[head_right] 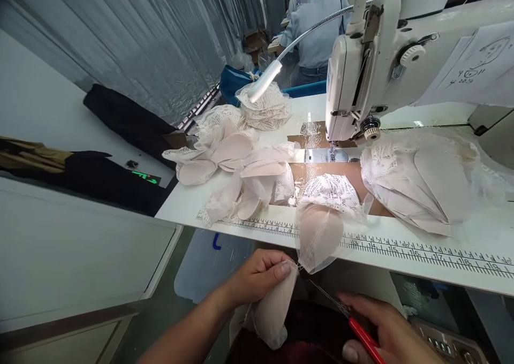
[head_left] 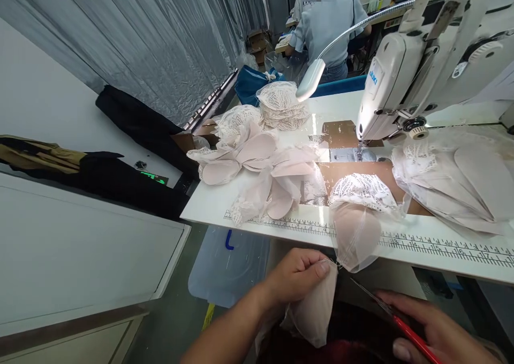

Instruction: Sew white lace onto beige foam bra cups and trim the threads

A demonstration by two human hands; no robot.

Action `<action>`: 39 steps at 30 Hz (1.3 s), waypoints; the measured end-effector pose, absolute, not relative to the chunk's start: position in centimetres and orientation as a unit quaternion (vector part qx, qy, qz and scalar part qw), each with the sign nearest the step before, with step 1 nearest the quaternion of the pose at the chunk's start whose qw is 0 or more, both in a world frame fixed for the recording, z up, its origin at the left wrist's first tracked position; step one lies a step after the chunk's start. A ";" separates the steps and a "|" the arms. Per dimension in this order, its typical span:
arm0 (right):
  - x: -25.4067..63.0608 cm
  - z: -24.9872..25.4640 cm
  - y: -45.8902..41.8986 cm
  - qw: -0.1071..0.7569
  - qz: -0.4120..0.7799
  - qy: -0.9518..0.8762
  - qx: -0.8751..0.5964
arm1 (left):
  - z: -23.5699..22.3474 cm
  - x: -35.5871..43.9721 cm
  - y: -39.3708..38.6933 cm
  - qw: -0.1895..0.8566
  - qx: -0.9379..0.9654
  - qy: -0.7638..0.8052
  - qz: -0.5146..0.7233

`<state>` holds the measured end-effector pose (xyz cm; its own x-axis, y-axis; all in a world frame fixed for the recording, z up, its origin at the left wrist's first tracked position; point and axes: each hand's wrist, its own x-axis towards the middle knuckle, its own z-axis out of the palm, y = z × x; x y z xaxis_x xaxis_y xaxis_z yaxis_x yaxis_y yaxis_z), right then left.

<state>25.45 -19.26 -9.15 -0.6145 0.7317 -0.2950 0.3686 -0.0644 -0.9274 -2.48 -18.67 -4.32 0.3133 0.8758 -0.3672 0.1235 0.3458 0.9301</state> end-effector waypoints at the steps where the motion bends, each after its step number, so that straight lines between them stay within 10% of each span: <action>1: 24.5 -8.3 -18.8 0.135 0.637 -0.656 -0.383 | -4.3 -2.6 -18.6 0.641 0.497 0.509 0.287; 30: 21.6 -6.7 -16.5 0.100 0.511 -0.778 -0.352 | -4.6 -3.0 -18.0 0.716 0.453 0.479 0.231; 39: 22.5 -8.6 -18.2 0.242 0.473 -0.763 -0.369 | -4.7 -3.3 -19.1 0.692 0.468 0.486 0.259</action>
<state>22.52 -18.23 -8.63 -0.6106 0.7917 0.0206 0.3337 0.2808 -0.8999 -3.27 -19.07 -4.71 0.3945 0.8120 -0.4302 0.0964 0.4290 0.8982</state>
